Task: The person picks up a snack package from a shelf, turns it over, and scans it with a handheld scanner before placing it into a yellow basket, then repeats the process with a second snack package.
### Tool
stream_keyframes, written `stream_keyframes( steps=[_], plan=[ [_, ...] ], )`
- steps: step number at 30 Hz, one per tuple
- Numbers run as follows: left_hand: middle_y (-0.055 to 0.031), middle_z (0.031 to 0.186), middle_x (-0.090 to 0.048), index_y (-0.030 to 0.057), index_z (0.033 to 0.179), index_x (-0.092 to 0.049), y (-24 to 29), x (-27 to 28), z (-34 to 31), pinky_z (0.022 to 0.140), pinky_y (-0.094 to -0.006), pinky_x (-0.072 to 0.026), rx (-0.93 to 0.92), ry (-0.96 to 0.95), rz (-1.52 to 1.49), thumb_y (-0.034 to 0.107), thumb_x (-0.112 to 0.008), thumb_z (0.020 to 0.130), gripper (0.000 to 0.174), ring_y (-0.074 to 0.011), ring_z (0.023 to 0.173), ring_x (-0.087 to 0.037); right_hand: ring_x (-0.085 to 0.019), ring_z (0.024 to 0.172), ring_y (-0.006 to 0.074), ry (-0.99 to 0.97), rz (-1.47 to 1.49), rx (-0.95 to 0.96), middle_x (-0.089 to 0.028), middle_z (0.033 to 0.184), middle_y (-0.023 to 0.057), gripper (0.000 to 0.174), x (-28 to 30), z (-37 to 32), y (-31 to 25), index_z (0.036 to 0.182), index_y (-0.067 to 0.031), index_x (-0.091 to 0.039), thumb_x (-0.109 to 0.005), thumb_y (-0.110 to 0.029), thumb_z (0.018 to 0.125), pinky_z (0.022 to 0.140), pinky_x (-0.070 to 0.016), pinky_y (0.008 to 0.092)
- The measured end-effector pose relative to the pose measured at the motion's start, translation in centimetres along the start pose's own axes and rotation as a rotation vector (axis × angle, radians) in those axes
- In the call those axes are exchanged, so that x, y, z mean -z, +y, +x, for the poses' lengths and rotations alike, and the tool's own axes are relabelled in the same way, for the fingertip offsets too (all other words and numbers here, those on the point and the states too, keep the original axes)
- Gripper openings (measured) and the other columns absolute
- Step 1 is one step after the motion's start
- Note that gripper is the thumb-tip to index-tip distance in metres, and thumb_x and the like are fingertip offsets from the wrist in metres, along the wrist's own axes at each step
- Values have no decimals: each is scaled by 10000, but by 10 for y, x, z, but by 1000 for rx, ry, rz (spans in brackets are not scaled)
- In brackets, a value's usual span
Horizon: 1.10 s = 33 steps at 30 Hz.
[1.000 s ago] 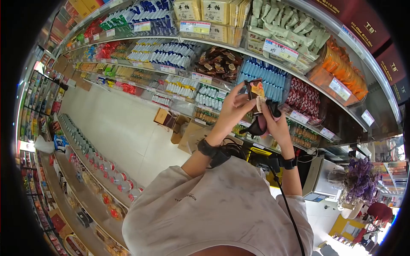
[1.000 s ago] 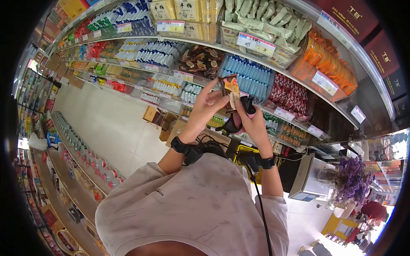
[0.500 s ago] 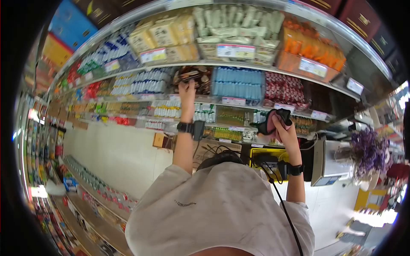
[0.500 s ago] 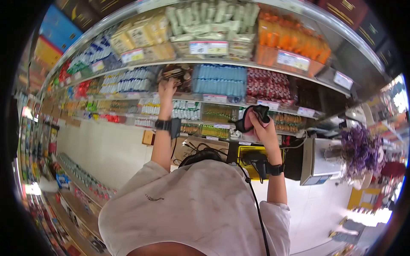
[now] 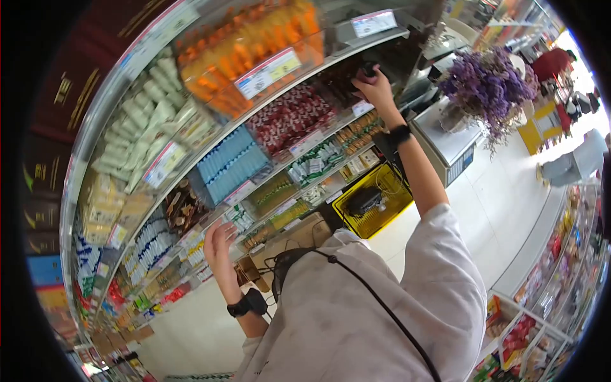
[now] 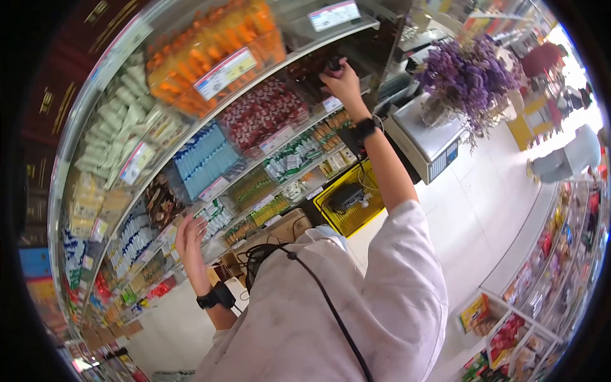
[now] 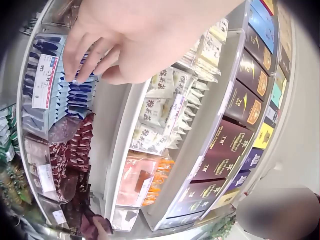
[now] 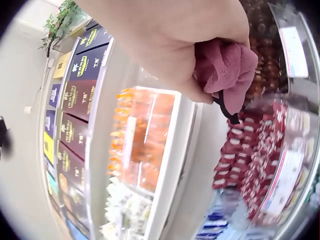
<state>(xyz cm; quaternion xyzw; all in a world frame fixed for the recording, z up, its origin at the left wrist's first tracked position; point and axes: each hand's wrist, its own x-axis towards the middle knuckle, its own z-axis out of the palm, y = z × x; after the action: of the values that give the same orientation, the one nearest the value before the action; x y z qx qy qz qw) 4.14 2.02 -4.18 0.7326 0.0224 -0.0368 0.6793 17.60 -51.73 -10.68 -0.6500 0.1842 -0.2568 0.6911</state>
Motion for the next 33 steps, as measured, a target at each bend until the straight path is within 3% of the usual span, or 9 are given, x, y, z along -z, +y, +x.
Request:
stream_keyframes(
  steps=[5, 6, 8, 10, 11, 14, 19, 23, 33],
  plan=[
    [-134, 1163, -685, 12, 1305, -600, 6, -13, 0, 933, -360, -517, 28, 33, 66, 225, -580, 1027, 350, -234, 1053, -674, -716, 818, 302, 247, -474, 231, -635, 1088, 162, 542, -4, 57, 6, 1150, -22, -600, -844, -303, 756, 648, -622, 381],
    [-133, 1163, -686, 12, 1306, -600, 4, -13, 3, 931, -360, -518, 40, 34, 78, 221, -580, 1026, 349, -234, 1052, -673, -691, 910, 389, 274, -584, 332, -603, 1144, 195, 630, -3, 64, 4, 1193, -51, -613, -841, -407, 726, 728, -605, 438],
    [-138, 1161, -687, 9, 1306, -596, 3, -17, 7, 931, -356, -519, 64, 11, 92, 209, -572, 1029, 342, -238, 1058, -674, -676, 986, 405, 239, -689, 309, -609, 1187, 204, 693, -3, 98, 15, 1261, -83, -607, -833, -453, 721, 827, -579, 481],
    [-143, 1162, -688, 7, 1308, -593, 4, -25, 10, 933, -355, -519, 76, -18, 117, 206, -567, 1031, 342, -243, 1061, -674, -652, 1068, 414, 185, -747, 399, -606, 1255, 212, 715, -8, 116, 16, 1295, -120, -618, -816, -502, 723, 904, -546, 492],
    [-151, 1163, -688, 6, 1314, -590, 4, -28, 11, 937, -361, -520, 87, -27, 128, 203, -561, 1033, 344, -250, 1065, -674, -647, 1107, 399, 91, -727, 326, -600, 1328, 203, 702, -11, 123, 14, 1295, -145, -638, -812, -516, 725, 912, -548, 474],
    [-153, 1170, -685, 4, 1318, -587, 4, -38, 15, 938, -365, -522, 119, -40, 168, 201, -559, 1033, 348, -258, 1068, -674, -668, 1093, 393, 59, -899, 469, -672, 1252, 195, 725, -28, 157, 39, 1278, -161, -661, -739, -641, 739, 901, -563, 463],
    [-162, 1181, -678, 1, 1314, -588, -1, -46, 17, 946, -368, -524, 148, -49, 186, 208, -566, 1030, 352, -263, 1074, -674, -686, 1091, 356, -4, -985, 363, -689, 1254, 151, 752, -39, 162, 43, 1289, -224, -670, -682, -742, 744, 892, -573, 432],
    [-164, 1179, -678, -4, 1315, -584, -4, -53, 18, 952, -368, -524, 160, -65, 196, 197, -560, 1029, 350, -260, 1072, -675, -665, 1142, 332, -83, -1065, 311, -666, 1309, 108, 789, -48, 157, 26, 1330, -228, -639, -688, -746, 738, 921, -563, 417],
    [-171, 1180, -676, -3, 1318, -577, -4, -63, 18, 956, -354, -524, 177, -85, 176, 175, -547, 1028, 342, -256, 1068, -680, -706, 1008, 351, 1, -1030, 358, -718, 1147, 149, 670, -56, 146, 32, 1224, -175, -690, -722, -657, 760, 822, -583, 434]
  ],
)
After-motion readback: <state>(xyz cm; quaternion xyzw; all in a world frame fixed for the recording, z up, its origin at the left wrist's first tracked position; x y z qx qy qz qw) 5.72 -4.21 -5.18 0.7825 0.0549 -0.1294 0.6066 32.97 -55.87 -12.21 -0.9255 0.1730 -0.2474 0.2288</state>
